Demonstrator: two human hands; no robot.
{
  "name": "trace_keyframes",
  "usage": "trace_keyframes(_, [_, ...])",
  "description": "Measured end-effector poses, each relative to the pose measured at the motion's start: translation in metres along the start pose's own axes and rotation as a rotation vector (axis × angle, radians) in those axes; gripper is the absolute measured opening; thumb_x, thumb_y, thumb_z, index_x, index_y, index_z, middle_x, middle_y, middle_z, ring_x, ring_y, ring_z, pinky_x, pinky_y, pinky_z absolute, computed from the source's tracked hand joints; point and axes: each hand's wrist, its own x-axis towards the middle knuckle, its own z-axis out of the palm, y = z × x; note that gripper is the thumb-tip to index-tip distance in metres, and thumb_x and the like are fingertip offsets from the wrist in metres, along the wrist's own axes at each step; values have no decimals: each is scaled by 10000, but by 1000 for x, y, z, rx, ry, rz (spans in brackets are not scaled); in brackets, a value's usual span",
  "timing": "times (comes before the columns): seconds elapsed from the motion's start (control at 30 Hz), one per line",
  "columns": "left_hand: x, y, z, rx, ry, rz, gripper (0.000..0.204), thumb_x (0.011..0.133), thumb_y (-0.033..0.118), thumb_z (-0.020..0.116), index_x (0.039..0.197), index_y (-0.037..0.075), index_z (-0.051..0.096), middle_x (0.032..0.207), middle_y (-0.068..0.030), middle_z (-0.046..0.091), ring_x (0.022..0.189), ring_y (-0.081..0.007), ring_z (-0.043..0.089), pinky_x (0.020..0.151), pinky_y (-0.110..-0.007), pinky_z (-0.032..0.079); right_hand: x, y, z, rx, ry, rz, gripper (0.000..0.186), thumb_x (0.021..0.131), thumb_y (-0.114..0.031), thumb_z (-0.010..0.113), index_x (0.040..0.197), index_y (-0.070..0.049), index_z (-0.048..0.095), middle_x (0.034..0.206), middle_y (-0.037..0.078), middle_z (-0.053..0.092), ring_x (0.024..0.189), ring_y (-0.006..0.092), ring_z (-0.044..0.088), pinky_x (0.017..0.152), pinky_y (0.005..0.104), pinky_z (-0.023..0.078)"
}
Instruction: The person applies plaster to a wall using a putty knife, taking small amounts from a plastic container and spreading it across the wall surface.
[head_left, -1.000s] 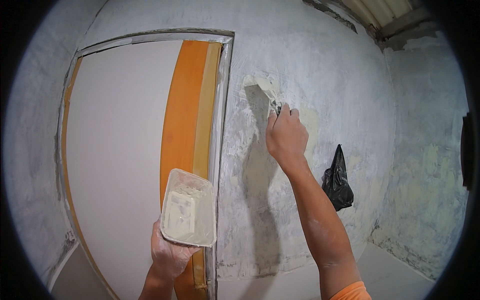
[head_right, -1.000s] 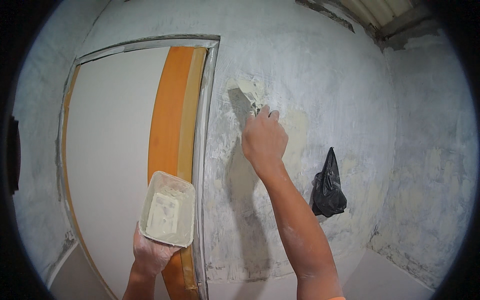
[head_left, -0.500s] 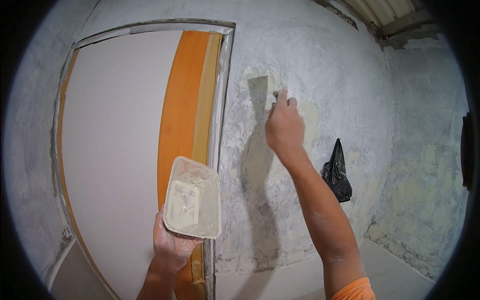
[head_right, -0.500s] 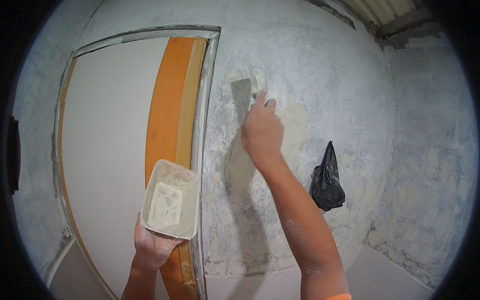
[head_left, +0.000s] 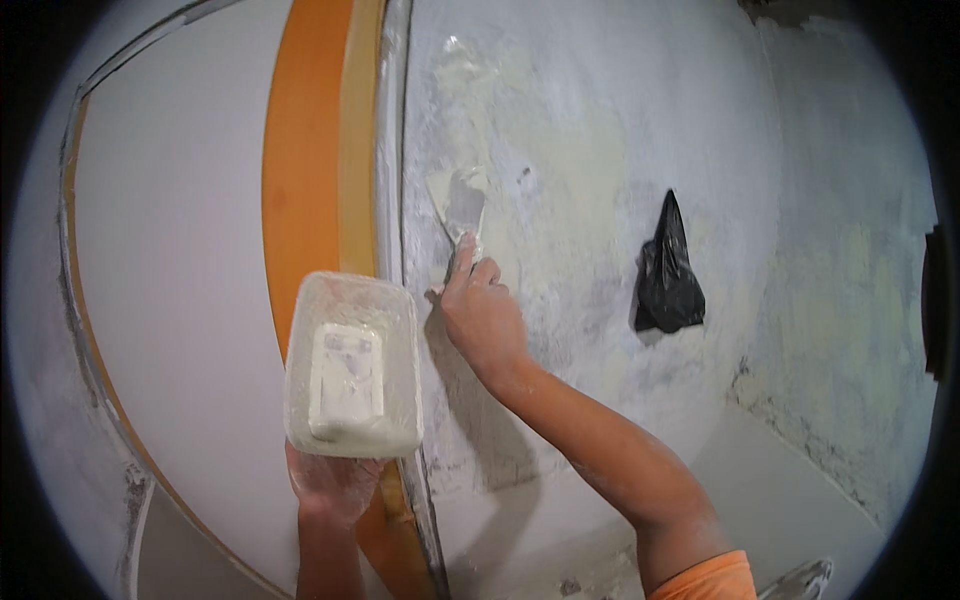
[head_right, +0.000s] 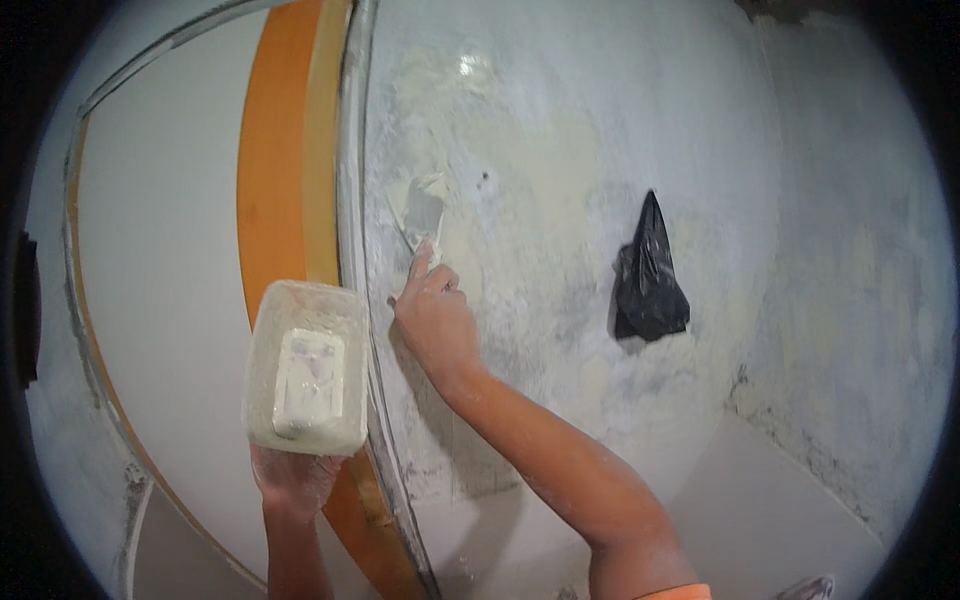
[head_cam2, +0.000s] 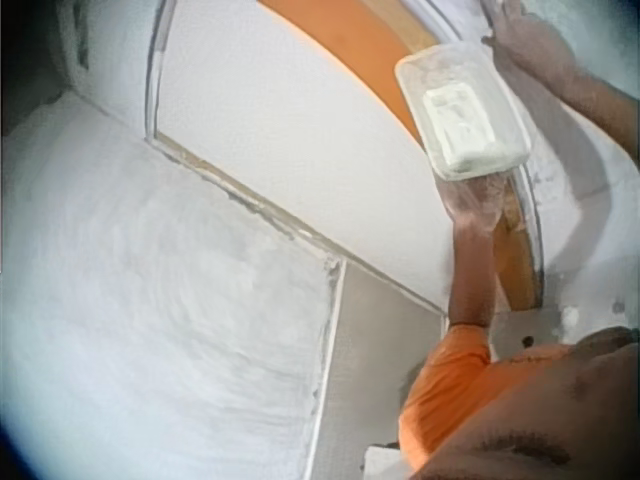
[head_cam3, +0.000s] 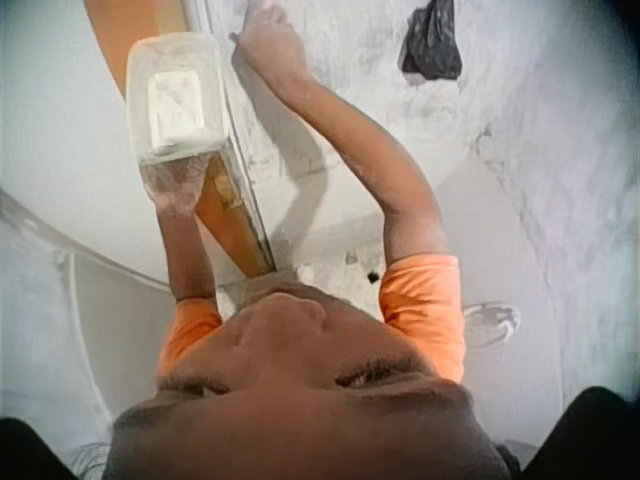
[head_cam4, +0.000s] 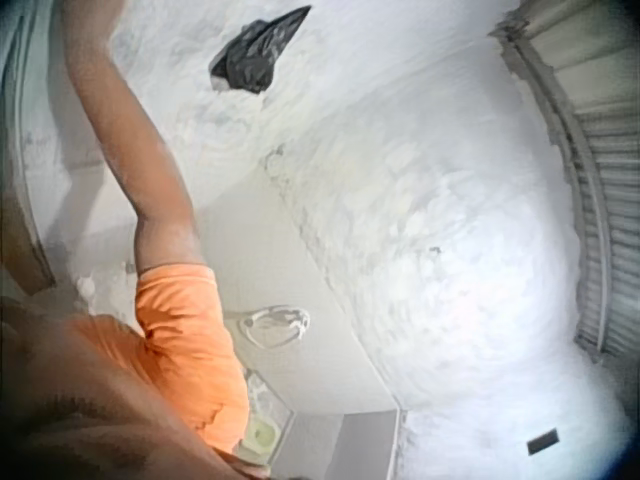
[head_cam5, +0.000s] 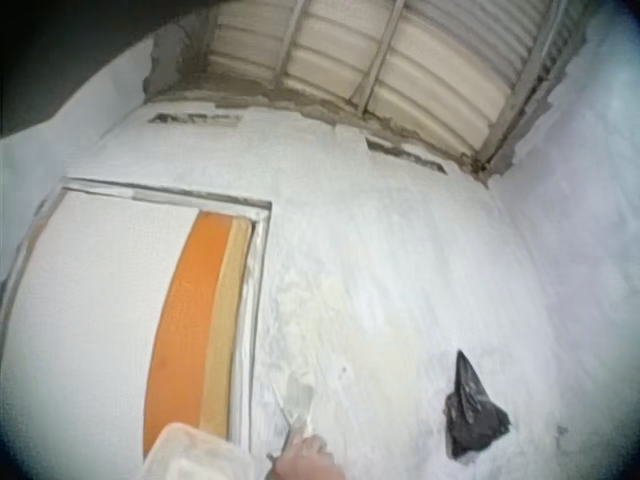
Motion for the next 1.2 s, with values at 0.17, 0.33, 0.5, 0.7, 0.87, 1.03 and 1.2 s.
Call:
trace_keyframes(0.17, [-13, 7, -8, 79, -79, 83, 581, 1034, 450, 434, 1469, 66, 417, 1402, -139, 532, 1189, -326, 621, 898, -493, 603, -50, 11, -46, 126, -160, -75, 589, 930, -170, 549, 1401, 169, 446, 903, 242, 605, 607, 278, 672, 530, 348, 568])
trace_keyframes(0.33, [-22, 6, 26, 42, -101, 109, 577, 1038, 429, 441, 1475, 54, 412, 1407, -150, 531, 1188, -321, 626, 873, -450, 617, -14, 43, -129, 197, -169, -23, 483, 906, -67, 503, 1323, 177, 506, 941, 248, 641, 684, 336, 712, 552, 384, 578])
trace_keyframes(0.5, [-28, 8, 27, 133, -168, 152, 603, 1034, 456, 427, 1485, 56, 403, 1418, -135, 526, 1208, -323, 615, 897, -471, 602, 55, 61, -152, 239, 229, -35, 394, 895, -50, 505, 1225, 153, 574, 946, 236, 668, 732, 339, 717, 605, 424, 577])
trace_keyframes(0.7, [-27, 3, 31, 243, -149, 195, 550, 1046, 413, 431, 1459, 49, 428, 1374, -146, 547, 1153, -296, 636, 829, -412, 625, 75, 54, -116, 235, 186, 68, 336, 891, -56, 525, 1184, 98, 580, 989, 234, 658, 745, 337, 719, 588, 427, 570])
trace_keyframes(0.87, [-36, -24, -37, 736, -76, 532, 637, 977, 367, 639, 1463, 34, 396, 1361, -147, 546, 1108, -282, 644, 836, -401, 621, -59, -15, -27, 344, -136, 126, 549, 886, -22, 523, 1416, 99, 445, 934, 210, 611, 705, 345, 693, 539, 413, 560])
trace_keyframes(1.03, [-50, -52, -89, 845, 68, 500, 905, 802, 462, 847, 1446, 10, 399, 1332, -138, 527, 1169, -270, 590, 919, -393, 550, -156, -15, -90, 383, -564, 166, 564, 896, -81, 553, 1438, 44, 458, 976, 212, 622, 736, 360, 688, 626, 456, 569])
trace_keyframes(1.2, [-53, -55, -115, 1626, -65, 755, 903, 859, 453, 789, 1519, 59, 315, 1412, -131, 491, 1235, -304, 565, 995, -446, 534, -157, 22, -128, 372, -675, 300, 507, 907, -157, 594, 1395, -29, 544, 979, 192, 647, 746, 358, 681, 654, 465, 557])
